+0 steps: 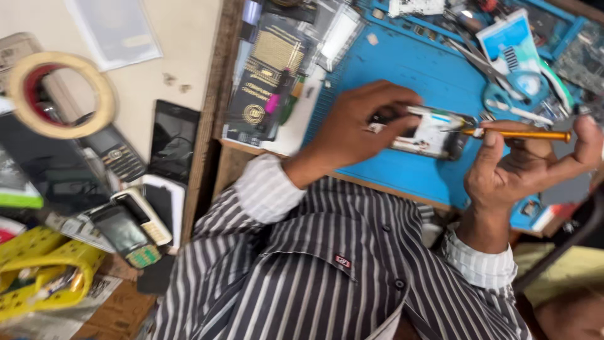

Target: The person uses a screwdriver to adjust internal components of a disassembled smartphone, then applies a screen protector and cleans the device with a cloth. The person handles the phone, screwdriver, screen protector, and cleaning cloth throughout the task.

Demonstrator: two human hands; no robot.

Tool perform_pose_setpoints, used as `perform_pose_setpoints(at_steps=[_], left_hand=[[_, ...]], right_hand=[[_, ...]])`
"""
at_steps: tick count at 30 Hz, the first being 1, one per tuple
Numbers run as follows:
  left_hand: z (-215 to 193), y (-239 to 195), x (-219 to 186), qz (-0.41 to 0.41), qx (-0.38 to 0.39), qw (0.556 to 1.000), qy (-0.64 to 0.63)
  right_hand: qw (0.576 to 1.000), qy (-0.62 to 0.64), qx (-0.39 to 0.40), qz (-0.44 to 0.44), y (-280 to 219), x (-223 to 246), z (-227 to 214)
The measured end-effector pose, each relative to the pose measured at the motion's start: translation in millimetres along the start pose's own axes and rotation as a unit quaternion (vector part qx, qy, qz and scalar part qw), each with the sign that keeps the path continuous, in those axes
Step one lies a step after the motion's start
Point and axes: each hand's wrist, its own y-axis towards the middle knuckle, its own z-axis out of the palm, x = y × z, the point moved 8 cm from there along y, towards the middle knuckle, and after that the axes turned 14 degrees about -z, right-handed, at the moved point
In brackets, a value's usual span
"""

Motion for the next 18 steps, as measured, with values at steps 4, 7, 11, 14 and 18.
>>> perform_pose_setpoints(at_steps=[4, 7, 11, 14, 18], left_hand=[[-22.5, -6.5, -4.0, -0.012, -0.01, 1.0, 0.017], [-22.2, -11.3, -8.9, -0.011, -0.024, 0.997, 0.069], [-3.8, -16.6, -21.1, 0.074, -0.034, 0.975, 0.205], [8.0, -16.0, -16.0, 0.076, -0.005, 0.973, 0.219], [20.2, -16.4, -13.9, 0.094, 0.016, 0.962, 0.257]], right_hand=[[0.999, -0.03, 0.021, -0.004, -7.8, -4.8, 2.7], [1.0, -0.03, -0.005, 0.005, -19.7, -6.2, 8.1], [0.999, -0.022, -0.018, 0.036, -35.3, -10.0, 16.4], [0.999, -0.021, -0.023, 0.031, -42.6, -9.3, 14.5], [0.986, 0.051, -0.122, 0.103, -59.2, -20.1, -5.4]])
